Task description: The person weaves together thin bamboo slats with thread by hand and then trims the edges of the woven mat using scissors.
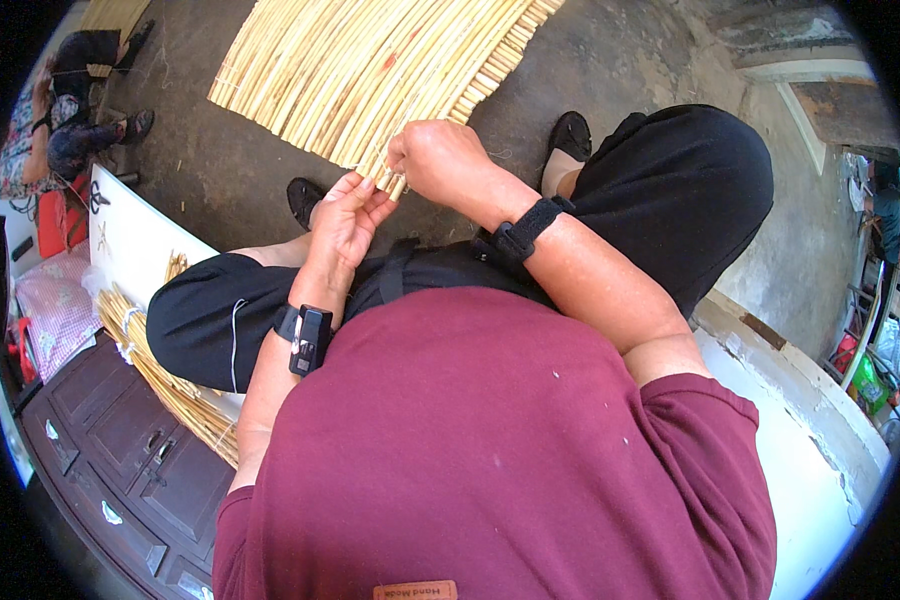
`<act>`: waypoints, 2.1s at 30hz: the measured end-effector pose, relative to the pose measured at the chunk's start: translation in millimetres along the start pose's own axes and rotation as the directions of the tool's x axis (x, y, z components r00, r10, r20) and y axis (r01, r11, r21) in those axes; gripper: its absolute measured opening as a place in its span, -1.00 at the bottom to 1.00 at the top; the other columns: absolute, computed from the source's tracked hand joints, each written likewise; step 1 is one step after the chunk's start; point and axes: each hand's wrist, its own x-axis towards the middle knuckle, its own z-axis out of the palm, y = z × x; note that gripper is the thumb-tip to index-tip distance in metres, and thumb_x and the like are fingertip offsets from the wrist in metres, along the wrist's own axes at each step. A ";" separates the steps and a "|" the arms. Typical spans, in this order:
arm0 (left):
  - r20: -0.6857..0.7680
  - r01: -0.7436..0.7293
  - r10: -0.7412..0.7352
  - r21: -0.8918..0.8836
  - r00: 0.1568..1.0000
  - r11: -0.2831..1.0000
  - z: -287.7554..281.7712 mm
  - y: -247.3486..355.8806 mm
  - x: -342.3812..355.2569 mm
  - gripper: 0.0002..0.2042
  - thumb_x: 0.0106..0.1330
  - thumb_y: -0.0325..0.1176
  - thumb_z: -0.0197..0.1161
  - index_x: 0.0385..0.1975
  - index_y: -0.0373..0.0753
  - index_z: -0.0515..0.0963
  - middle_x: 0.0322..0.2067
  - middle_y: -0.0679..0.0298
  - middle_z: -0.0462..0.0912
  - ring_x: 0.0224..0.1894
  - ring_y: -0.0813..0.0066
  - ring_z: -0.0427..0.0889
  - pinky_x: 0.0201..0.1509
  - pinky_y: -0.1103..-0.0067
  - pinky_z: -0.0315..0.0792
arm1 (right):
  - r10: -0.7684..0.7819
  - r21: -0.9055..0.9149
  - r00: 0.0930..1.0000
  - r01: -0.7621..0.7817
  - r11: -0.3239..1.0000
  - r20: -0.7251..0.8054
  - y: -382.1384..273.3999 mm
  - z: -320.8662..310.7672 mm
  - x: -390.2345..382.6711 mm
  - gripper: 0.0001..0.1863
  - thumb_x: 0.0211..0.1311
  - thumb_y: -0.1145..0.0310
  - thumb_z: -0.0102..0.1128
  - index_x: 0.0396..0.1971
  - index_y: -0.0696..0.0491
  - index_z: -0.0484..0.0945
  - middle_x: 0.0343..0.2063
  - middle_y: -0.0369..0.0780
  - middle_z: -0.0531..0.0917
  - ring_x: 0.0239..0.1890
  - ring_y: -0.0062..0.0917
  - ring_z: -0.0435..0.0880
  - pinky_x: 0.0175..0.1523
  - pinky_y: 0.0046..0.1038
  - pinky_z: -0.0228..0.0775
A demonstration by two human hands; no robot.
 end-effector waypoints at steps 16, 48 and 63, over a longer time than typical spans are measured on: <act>-0.095 -0.098 0.096 -0.020 0.991 0.995 20.3 17.3 -8.1 -0.79 0.30 -0.38 0.17 -0.13 -0.25 0.39 -0.28 0.18 0.57 -0.31 0.31 0.62 -0.25 0.42 0.58 | 0.115 0.128 0.993 -0.110 0.986 -0.032 14.3 -31.6 3.1 -0.83 0.06 0.28 0.16 -0.40 -0.03 0.67 -0.47 -0.13 0.66 -0.31 -0.24 0.65 -0.19 -0.28 0.46; 0.185 0.115 0.468 0.833 0.864 -0.541 40.6 68.3 -43.0 -0.35 -0.01 -0.38 0.37 0.15 -0.13 0.29 0.20 0.02 0.27 0.21 0.01 0.32 0.12 0.25 0.37 | 0.441 0.603 0.889 -0.419 0.679 0.122 52.4 -41.6 -27.8 -0.93 0.24 0.41 0.02 -0.38 0.08 0.43 -0.67 -0.29 0.51 -0.58 -0.59 0.49 -0.48 -0.46 0.31; 0.810 -0.266 0.246 0.436 0.533 -0.860 34.0 35.1 28.0 -0.43 0.17 -0.36 0.18 0.25 -0.11 0.27 0.27 0.24 0.28 0.34 0.23 0.20 0.33 0.11 -0.02 | 0.131 0.839 0.938 -0.347 0.419 0.322 68.0 -22.5 -31.4 -0.96 0.21 0.41 0.14 -0.41 0.02 0.52 -0.39 -0.40 0.60 -0.31 -0.67 0.58 -0.24 -0.55 0.43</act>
